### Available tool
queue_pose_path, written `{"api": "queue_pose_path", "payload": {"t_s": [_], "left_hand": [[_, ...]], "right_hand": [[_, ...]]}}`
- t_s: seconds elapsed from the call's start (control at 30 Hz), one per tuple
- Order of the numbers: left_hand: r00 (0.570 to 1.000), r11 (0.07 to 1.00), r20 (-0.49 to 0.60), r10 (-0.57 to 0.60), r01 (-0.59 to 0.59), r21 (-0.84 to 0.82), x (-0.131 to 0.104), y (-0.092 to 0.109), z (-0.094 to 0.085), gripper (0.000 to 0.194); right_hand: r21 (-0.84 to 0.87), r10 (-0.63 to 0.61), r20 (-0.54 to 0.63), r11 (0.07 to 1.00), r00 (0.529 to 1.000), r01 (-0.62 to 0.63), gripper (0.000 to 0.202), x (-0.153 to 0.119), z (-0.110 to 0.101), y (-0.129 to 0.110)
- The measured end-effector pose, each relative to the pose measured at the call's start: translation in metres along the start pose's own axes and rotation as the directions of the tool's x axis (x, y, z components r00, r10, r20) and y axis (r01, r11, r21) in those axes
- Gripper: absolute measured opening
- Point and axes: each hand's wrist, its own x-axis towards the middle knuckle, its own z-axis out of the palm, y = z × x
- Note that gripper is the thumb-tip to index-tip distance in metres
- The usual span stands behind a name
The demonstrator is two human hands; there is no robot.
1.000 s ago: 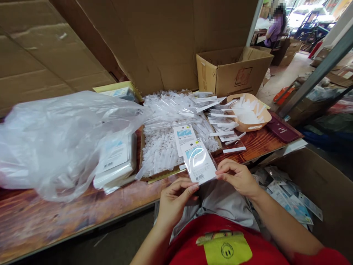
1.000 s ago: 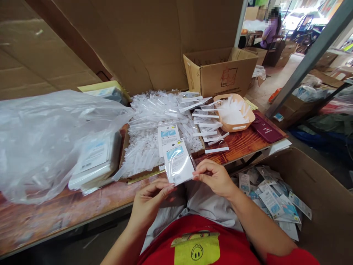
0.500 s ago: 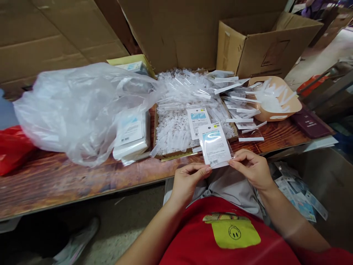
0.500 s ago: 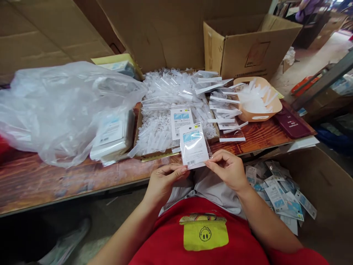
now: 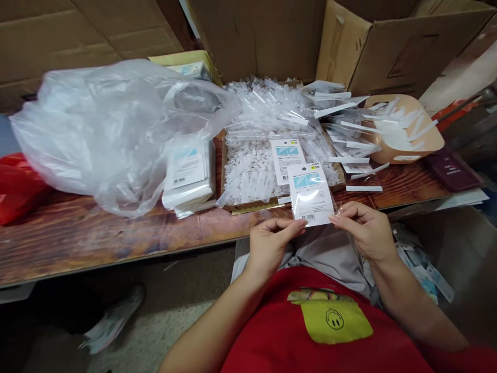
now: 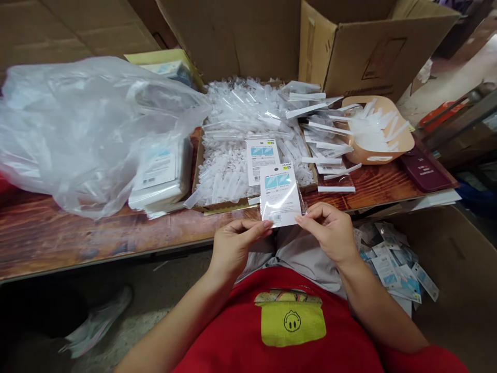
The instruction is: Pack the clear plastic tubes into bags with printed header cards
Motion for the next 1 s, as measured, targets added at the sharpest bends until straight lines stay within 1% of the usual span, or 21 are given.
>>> {"api": "queue_pose_path", "payload": {"t_s": [0.13,0.23,0.5,0.67,0.8,1.0], "left_hand": [[1.0,0.999,0.0,-0.018,0.018,-0.028,0.001,-0.001,0.002,0.024],[0.999,0.999,-0.009,-0.03,0.03,-0.03,0.001,0.0,0.004,0.025],[0.998,0.999,-0.04,-0.047,0.047,0.003,0.002,0.002,0.007,0.029],[0.997,0.999,-0.056,-0.044,0.045,0.017,0.004,0.0,0.007,0.035],[0.996,0.998,-0.062,-0.07,0.069,-0.012,0.004,0.002,0.008,0.041],[0.99,0.989,-0.055,-0.128,0.124,-0.075,0.003,0.008,0.011,0.047]], "right_hand": [[-0.01,0.066,-0.036,0.998,0.997,-0.067,0.021,0.001,0.002,-0.002],[-0.02,0.089,-0.047,0.996,0.995,-0.09,0.022,0.001,0.004,-0.004],[-0.041,0.086,-0.059,0.995,0.995,-0.089,0.023,0.002,0.006,-0.006],[-0.065,0.054,-0.069,0.996,0.996,-0.058,0.023,0.003,0.007,-0.004],[-0.088,0.032,-0.066,0.995,0.997,-0.037,0.024,0.004,0.008,-0.003],[-0.091,0.081,-0.079,0.992,0.994,-0.088,0.023,0.004,0.01,-0.005]]}}
